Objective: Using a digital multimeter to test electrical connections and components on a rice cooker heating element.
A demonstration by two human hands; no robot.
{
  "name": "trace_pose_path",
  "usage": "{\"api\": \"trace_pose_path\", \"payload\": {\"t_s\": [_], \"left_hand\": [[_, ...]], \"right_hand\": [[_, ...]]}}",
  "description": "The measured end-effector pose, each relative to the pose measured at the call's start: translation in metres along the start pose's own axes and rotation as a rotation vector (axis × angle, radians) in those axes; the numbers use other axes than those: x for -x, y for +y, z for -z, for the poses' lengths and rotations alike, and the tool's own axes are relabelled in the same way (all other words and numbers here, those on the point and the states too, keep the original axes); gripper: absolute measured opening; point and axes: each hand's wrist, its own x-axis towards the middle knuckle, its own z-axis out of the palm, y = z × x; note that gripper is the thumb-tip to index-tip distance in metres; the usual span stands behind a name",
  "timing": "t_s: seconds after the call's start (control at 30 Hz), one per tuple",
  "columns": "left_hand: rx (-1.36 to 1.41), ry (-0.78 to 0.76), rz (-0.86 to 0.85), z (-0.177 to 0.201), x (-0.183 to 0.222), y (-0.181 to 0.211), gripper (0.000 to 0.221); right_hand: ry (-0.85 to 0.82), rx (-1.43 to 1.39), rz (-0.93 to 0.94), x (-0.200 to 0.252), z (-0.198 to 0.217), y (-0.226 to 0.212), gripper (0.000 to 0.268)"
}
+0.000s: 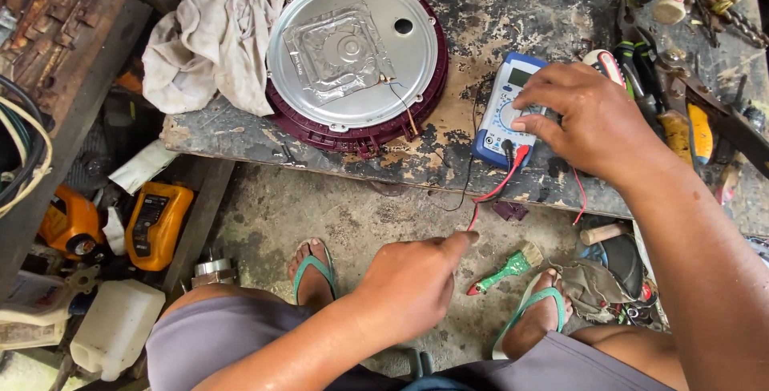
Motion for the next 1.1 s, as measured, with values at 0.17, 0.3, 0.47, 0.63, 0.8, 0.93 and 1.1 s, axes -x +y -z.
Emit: {"api": "trace_pose_path", "payload": {"t_s": [0.17,0.3,0.47,0.63,0.8,0.93,1.1], "left_hand": [[0.022,0.147,0.039,0.006,-0.003,-0.007,0.063],[0.021,0.093,0.061,0.013,-0.001,-0.007,0.062],[-0.004,0.143,0.063,0.012,0.003,-0.009,0.057],[0.019,0.178,0.053,0.004,0.003,-0.016,0.055],[0.050,0.172,0.070,0.005,0.005,-0.020,0.050],[0.042,0.176,0.070,0.003,0.004,-0.020,0.053],[0.185,0.336,0.026,0.005,0.009,-0.017,0.043]], "right_hand": [[-0.165,0.131,-0.366,-0.011,0.008,-0.037,0.032],[-0.032,0.078,-0.415,-0.015,-0.003,-0.047,0.027],[-0.109,-0.118,-0.636,-0.029,0.006,-0.048,0.032],[-0.093,-0.211,-0.672,-0.032,-0.005,-0.028,0.040],[-0.186,-0.170,-0.668,-0.025,0.008,-0.034,0.032],[-0.160,-0.201,-0.611,-0.021,0.005,-0.033,0.027],[-0.132,-0.070,-0.609,-0.006,0.011,-0.062,0.017]]}}
